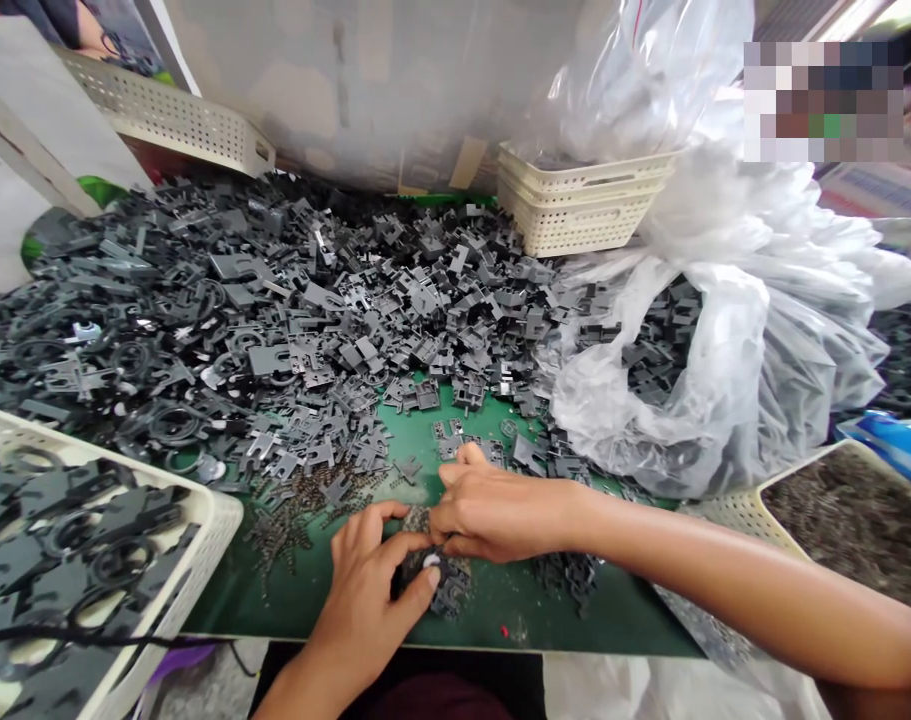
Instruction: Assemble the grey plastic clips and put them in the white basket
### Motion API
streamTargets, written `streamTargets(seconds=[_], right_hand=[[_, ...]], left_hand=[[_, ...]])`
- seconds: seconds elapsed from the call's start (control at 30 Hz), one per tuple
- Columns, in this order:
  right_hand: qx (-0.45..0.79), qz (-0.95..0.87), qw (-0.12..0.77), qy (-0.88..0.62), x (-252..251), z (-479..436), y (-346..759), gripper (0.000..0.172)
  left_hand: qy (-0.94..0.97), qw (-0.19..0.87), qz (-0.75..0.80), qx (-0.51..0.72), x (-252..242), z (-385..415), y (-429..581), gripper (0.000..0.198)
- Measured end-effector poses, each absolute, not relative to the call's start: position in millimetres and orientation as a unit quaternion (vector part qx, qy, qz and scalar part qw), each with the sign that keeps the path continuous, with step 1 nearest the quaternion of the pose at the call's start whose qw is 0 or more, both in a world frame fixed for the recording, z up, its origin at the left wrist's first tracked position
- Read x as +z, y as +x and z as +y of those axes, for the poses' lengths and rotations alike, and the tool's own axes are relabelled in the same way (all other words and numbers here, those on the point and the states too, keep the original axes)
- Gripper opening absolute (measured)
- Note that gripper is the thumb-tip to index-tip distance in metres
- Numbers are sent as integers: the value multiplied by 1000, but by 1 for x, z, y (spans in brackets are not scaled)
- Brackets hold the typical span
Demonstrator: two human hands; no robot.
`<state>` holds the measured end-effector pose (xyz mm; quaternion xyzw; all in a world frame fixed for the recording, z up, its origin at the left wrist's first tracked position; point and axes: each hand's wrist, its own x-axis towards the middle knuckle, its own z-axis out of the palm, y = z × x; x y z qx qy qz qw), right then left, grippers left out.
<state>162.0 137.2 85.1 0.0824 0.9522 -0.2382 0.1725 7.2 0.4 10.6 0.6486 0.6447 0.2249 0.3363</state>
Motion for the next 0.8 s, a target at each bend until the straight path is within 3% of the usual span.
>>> streamTargets(seconds=[0.2, 0.4, 0.8], right_hand=[[-304, 928, 193, 100, 84, 140, 162, 14], [-418, 849, 303, 113, 66, 156, 149, 8], [-405, 804, 400, 174, 67, 158, 128, 11]], left_hand=[[660, 318, 640, 234, 9, 0, 7, 20], [661, 316, 641, 227, 7, -1, 7, 18], [663, 307, 639, 239, 10, 0, 8, 19]])
